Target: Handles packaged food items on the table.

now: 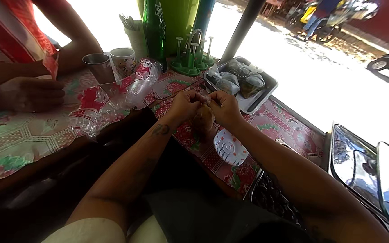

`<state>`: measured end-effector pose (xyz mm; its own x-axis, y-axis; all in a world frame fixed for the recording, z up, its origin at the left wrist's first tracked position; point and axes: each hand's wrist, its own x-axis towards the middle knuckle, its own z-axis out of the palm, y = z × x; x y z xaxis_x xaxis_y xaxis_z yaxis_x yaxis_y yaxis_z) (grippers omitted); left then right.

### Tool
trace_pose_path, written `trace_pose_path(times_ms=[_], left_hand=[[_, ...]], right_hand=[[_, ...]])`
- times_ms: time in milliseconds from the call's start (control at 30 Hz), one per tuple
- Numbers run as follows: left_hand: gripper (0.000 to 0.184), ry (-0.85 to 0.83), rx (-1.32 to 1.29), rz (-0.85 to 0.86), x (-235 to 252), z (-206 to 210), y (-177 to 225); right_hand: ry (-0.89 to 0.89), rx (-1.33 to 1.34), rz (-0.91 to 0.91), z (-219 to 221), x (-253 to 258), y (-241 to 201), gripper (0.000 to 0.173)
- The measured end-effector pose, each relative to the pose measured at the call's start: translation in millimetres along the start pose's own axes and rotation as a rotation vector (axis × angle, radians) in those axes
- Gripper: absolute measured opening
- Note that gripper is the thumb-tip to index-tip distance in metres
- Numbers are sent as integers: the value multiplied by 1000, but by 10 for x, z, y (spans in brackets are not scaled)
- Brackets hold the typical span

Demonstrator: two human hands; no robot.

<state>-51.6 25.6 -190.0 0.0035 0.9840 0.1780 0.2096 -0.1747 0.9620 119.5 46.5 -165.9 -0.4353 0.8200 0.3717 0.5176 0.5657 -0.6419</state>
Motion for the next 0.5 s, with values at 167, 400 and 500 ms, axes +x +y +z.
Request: trace_pose_path(times_ms=[167, 400, 500], left_hand=[[13, -109, 48, 65, -48, -37, 9], [20, -35, 181, 176, 12, -68, -365], [28, -29, 184, 273, 176, -142, -749]], right_hand=[[36, -14, -97, 9, 35, 31, 14], [70, -85, -125, 108, 3, -109, 13], [135, -39, -164, 169, 81, -33, 10]])
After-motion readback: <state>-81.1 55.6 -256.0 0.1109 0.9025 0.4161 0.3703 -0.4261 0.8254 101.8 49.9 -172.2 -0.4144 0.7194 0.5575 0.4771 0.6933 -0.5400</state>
